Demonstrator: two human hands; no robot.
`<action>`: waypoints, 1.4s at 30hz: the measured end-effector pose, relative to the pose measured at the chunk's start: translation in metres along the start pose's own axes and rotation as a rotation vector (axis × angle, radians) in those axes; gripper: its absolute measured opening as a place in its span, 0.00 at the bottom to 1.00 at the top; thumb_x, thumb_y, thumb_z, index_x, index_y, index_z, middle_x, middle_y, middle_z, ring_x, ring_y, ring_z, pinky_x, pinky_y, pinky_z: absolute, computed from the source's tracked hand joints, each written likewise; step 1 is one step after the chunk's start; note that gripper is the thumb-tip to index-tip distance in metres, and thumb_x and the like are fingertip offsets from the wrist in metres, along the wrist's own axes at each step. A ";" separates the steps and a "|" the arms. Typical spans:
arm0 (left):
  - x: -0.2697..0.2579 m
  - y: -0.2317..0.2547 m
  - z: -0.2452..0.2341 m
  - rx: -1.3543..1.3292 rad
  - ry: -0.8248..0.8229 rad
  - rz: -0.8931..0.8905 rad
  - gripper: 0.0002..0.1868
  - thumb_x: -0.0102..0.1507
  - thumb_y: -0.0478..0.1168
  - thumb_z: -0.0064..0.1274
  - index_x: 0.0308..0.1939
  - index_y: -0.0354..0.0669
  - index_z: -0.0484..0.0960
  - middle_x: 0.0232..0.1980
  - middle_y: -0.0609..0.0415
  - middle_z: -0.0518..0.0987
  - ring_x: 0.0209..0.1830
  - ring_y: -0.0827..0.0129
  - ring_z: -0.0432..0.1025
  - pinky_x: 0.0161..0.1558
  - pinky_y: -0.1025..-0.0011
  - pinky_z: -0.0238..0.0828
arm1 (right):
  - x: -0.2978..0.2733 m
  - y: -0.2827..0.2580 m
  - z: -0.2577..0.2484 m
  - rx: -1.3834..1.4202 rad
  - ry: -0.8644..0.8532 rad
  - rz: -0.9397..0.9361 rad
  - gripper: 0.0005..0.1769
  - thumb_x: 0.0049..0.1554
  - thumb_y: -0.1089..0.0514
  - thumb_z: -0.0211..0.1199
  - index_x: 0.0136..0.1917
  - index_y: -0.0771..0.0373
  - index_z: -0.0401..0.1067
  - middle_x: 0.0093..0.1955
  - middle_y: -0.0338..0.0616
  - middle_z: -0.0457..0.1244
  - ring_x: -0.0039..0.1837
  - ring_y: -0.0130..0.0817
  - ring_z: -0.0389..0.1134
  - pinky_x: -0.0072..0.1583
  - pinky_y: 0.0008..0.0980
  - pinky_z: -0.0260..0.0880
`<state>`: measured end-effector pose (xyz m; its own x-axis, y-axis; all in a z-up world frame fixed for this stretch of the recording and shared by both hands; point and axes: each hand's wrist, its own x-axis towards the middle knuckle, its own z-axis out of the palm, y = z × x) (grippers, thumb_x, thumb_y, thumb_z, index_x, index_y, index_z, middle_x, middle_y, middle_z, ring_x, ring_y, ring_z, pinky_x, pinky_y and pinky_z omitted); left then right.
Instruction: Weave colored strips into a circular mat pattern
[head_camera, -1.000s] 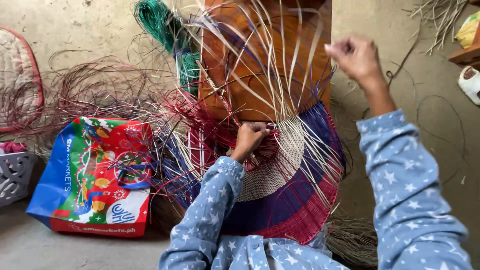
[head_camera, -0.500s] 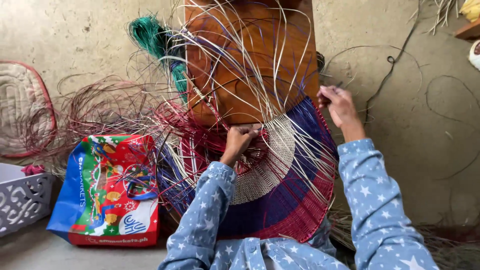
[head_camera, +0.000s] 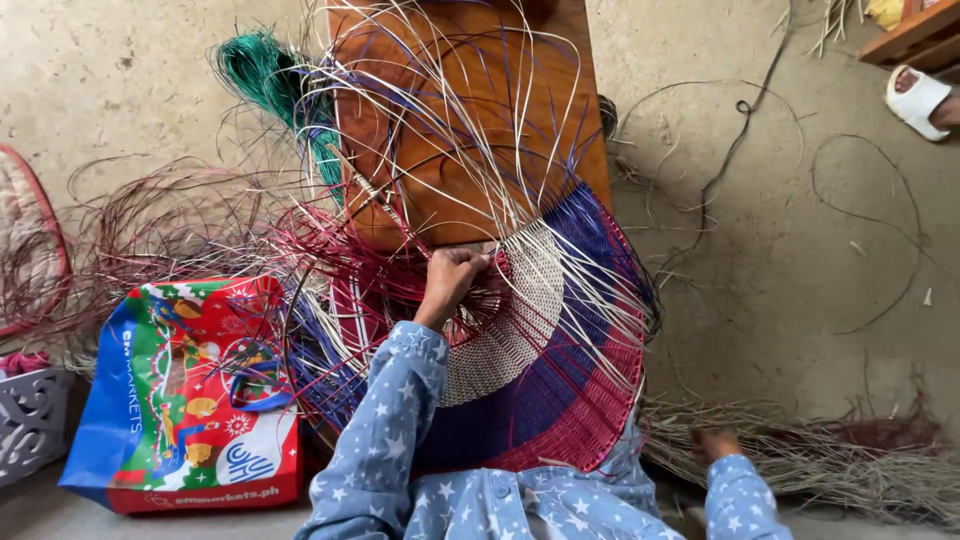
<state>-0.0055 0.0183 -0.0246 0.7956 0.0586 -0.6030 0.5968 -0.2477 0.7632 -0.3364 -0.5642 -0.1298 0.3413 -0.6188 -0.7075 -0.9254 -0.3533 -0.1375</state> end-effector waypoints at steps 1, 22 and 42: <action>0.000 0.000 0.000 -0.005 0.004 0.006 0.09 0.53 0.49 0.62 0.29 0.52 0.91 0.30 0.49 0.84 0.35 0.61 0.78 0.41 0.66 0.73 | 0.003 0.031 0.003 -0.318 -0.038 0.098 0.32 0.51 0.40 0.70 0.42 0.78 0.84 0.33 0.61 0.74 0.41 0.57 0.78 0.48 0.53 0.75; -0.060 0.063 -0.030 -0.091 0.017 0.090 0.10 0.54 0.49 0.63 0.28 0.50 0.89 0.24 0.51 0.81 0.30 0.69 0.73 0.38 0.69 0.71 | -0.190 -0.551 -0.074 -0.051 0.441 -1.805 0.07 0.64 0.70 0.61 0.53 0.69 0.79 0.56 0.57 0.68 0.64 0.51 0.67 0.66 0.44 0.67; -0.108 0.087 -0.050 -0.161 0.005 0.273 0.10 0.56 0.48 0.63 0.33 0.47 0.91 0.28 0.49 0.84 0.32 0.69 0.75 0.41 0.70 0.71 | -0.264 -0.595 -0.108 -1.270 0.984 -1.853 0.10 0.52 0.58 0.57 0.48 0.51 0.74 0.52 0.35 0.64 0.67 0.33 0.61 0.71 0.43 0.48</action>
<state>-0.0340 0.0388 0.1184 0.9290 0.0157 -0.3698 0.3695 -0.0986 0.9240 0.1422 -0.2660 0.2134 0.6118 0.7907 0.0226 0.6313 -0.5053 0.5883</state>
